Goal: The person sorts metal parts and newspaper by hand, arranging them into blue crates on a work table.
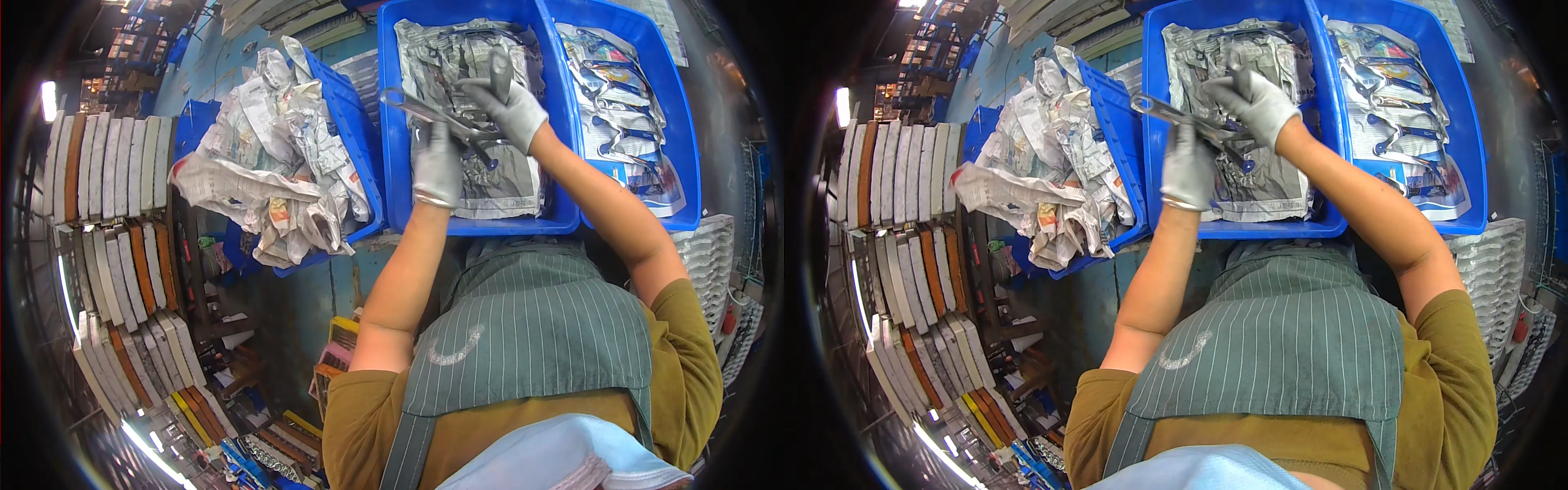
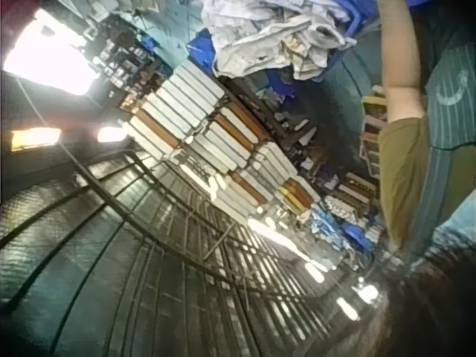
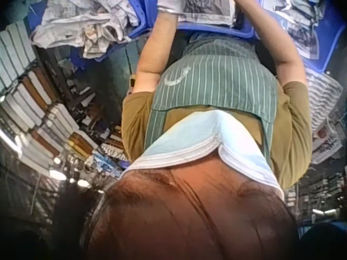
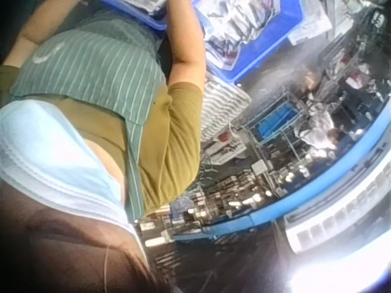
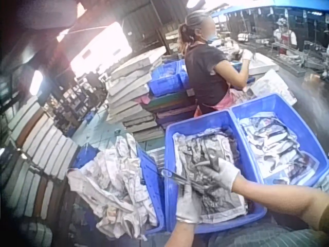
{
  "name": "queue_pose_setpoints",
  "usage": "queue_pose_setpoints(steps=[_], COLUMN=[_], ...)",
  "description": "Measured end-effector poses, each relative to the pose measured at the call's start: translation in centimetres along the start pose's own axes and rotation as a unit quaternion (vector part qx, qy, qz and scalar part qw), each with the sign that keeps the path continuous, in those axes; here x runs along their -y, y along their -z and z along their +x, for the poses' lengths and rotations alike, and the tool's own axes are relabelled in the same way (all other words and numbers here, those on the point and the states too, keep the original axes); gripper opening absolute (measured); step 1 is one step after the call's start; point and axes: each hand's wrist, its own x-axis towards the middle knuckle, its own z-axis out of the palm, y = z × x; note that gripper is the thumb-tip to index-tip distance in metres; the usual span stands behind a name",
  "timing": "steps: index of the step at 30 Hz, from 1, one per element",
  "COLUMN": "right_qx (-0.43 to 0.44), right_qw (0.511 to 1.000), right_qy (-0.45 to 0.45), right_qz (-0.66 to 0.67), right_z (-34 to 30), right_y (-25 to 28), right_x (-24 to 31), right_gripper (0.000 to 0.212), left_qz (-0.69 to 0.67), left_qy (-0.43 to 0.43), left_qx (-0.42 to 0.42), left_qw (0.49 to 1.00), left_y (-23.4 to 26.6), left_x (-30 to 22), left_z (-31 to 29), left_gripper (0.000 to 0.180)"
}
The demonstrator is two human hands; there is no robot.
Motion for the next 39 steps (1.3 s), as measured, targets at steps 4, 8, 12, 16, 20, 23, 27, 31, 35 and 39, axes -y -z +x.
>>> queue_pose_setpoints(steps=[4,8,12,16,20,23,27,31,35,39], right_qx=[0.124,0.24,0.357,0.341,0.199,0.065,0.009,-0.017,0.0,0.056], right_qw=[0.957,0.899,0.82,0.767,0.847,0.893,0.909,0.903,0.904,0.893], right_qy=[-0.112,-0.09,-0.088,-0.077,-0.045,0.054,0.061,0.073,0.064,0.084], right_qz=[-0.239,-0.355,-0.44,-0.537,-0.49,-0.443,-0.413,-0.423,-0.423,-0.439], right_z=[0.7,-0.1,-1.9,-2.4,-1.8,-2.4,-4.6,-7.5,-10.5,-12.8], right_y=[0.9,0.3,-0.7,0.6,5.5,8.8,10.1,11.3,9.8,8.2], right_x=[-2.1,-3.3,-6.5,-7.7,-6.2,-3.7,-1.5,-1.5,-1.7,-2.9], right_gripper=[0.061,0.062,0.051,0.05,0.035,0.03,0.026,0.026,0.023,0.024], left_qz=[-0.092,-0.088,0.303,0.542,0.71,0.738,0.739,0.71,0.71,0.716], left_qy=[-0.021,0.085,0.007,0.032,0.0,-0.014,-0.031,-0.09,0.067,-0.009], left_qx=[-0.073,-0.003,0.016,0.146,0.281,0.326,0.404,0.334,0.304,0.236], left_qw=[0.993,0.993,0.953,0.827,0.646,0.591,0.538,0.614,0.632,0.657], left_y=[1.2,4.2,4.0,2.2,1.1,-1.0,-4.2,-4.2,-0.7,-0.4], left_x=[-3.1,-3.9,-2.7,-2.3,0.1,3.2,6.2,5.0,4.5,5.8], left_z=[-0.3,-0.5,0.4,-0.3,-0.1,-0.3,-0.8,0.9,4.6,5.3], left_gripper=[0.032,0.044,0.039,0.046,0.038,0.034,0.034,0.034,0.037,0.039])
